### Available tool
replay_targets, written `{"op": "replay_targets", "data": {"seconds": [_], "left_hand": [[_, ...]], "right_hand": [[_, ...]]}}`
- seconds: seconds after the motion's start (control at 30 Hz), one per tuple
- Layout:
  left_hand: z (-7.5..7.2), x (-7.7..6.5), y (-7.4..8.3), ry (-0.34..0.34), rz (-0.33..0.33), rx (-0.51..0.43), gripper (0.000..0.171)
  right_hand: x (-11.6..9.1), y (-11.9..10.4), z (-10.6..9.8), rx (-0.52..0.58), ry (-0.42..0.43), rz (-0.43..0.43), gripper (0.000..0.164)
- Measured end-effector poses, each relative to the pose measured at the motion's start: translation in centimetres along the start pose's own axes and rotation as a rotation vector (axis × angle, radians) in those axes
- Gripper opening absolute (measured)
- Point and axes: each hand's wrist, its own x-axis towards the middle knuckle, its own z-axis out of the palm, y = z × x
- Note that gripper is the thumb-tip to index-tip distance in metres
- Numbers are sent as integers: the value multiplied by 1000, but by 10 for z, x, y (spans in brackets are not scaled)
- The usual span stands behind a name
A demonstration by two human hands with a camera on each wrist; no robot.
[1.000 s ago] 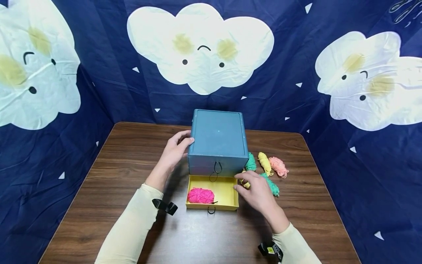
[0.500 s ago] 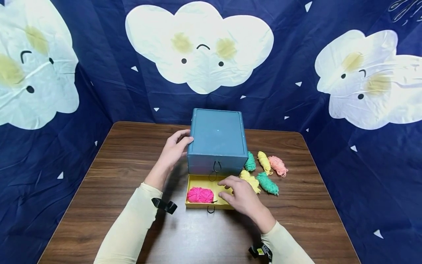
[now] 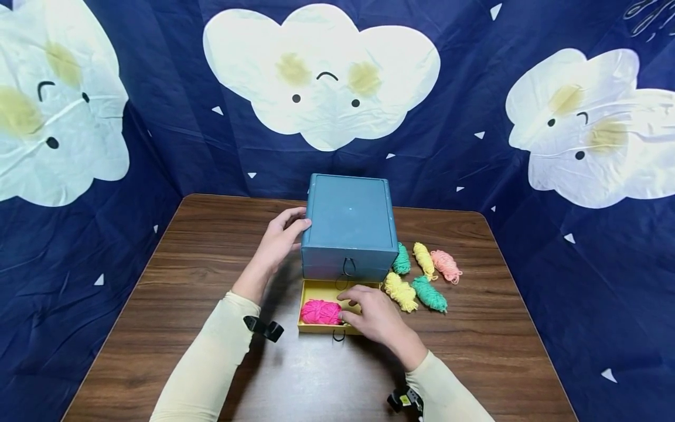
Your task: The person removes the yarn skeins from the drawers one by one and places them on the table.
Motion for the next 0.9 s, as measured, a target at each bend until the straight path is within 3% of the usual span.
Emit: {"op": "replay_targets", "data": {"seconds": [0.33, 0.9], "left_hand": [[1, -2, 1, 3, 1, 1, 53], [1, -1, 0, 5, -6, -10, 54]], "right_hand": [[8, 1, 18, 20, -71, -10, 29], [17, 10, 29, -2, -87, -14, 27]]}}
